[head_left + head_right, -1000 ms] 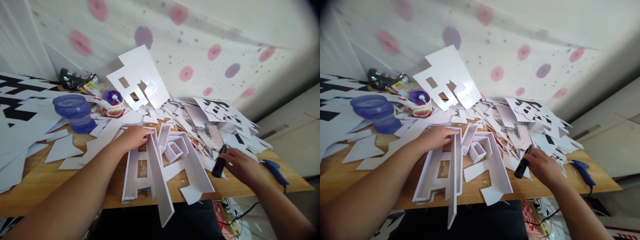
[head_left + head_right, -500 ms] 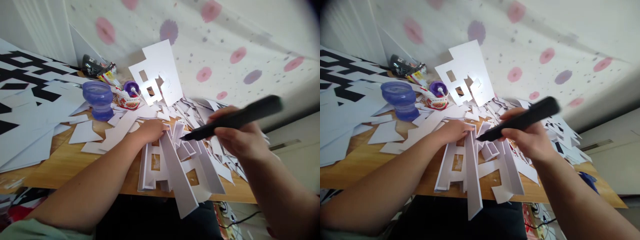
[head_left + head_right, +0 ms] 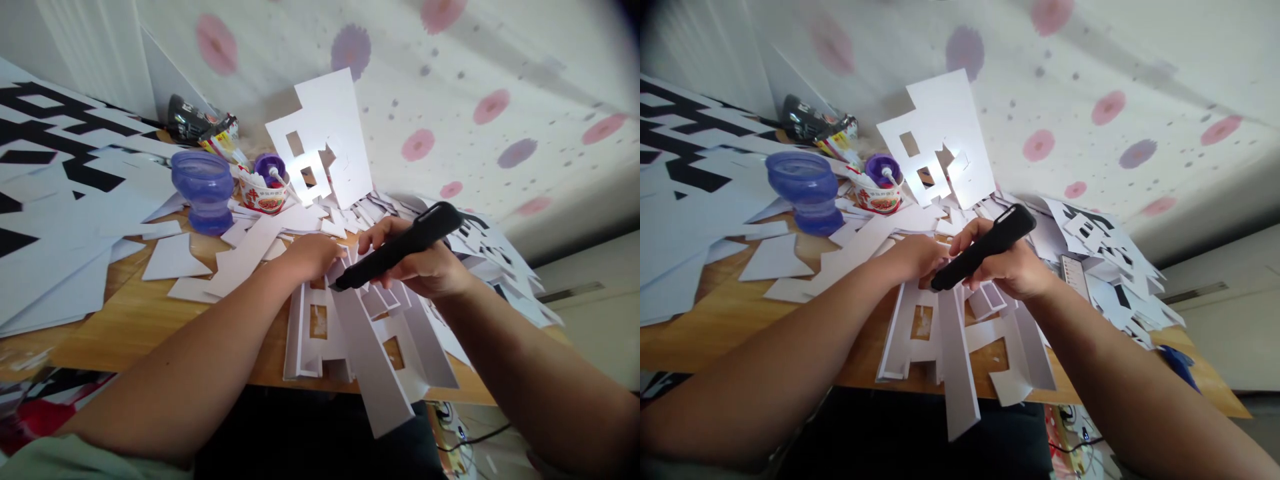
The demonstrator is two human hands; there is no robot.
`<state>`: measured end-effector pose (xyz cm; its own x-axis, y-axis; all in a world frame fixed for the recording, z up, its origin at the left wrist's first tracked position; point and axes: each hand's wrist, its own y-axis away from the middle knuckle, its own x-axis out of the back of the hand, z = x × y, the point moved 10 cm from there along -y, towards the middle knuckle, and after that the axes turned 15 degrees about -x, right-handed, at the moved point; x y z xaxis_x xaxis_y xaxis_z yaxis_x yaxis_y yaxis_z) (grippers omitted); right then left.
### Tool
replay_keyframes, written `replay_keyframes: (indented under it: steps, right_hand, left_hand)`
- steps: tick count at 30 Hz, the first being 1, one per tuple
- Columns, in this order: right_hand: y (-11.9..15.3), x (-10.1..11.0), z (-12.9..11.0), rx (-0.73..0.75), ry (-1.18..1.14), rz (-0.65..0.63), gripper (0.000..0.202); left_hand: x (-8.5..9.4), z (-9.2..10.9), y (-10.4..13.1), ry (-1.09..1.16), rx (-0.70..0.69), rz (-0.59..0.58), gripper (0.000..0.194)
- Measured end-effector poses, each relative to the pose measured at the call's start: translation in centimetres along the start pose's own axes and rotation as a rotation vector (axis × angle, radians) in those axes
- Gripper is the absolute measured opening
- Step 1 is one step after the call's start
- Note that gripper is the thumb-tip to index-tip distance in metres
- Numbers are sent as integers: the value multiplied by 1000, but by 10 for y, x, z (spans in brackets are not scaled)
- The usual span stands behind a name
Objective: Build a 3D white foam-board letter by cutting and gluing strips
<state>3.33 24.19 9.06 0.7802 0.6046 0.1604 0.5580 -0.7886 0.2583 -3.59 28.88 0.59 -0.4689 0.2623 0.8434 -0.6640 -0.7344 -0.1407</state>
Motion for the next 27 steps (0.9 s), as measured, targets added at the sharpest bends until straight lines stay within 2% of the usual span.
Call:
replay_keyframes:
  steps: [5, 9, 14, 17, 21, 27]
  right_hand:
    - [-9, 5, 19, -93, 13, 68, 35]
    - [-14, 8, 23, -29, 114, 124, 29]
    - [-12, 16, 14, 73, 447, 412, 31]
    - [-15, 12, 17, 23, 687, 529, 25]
    - [-22, 6, 26, -62, 877, 572, 24]
    - [-24, 5, 31, -103, 916, 607, 27]
  left_hand:
    - [3, 2, 1, -22, 40, -18, 24]
    - [5, 5, 4, -23, 32, -39, 23]
    - [3, 7, 5, -19, 7, -70, 10]
    - [3, 6, 4, -31, -1, -58, 10]
    - [-1, 0, 0, -43, -10, -51, 8]
    - [-9, -13, -6, -6, -3, -49, 13]
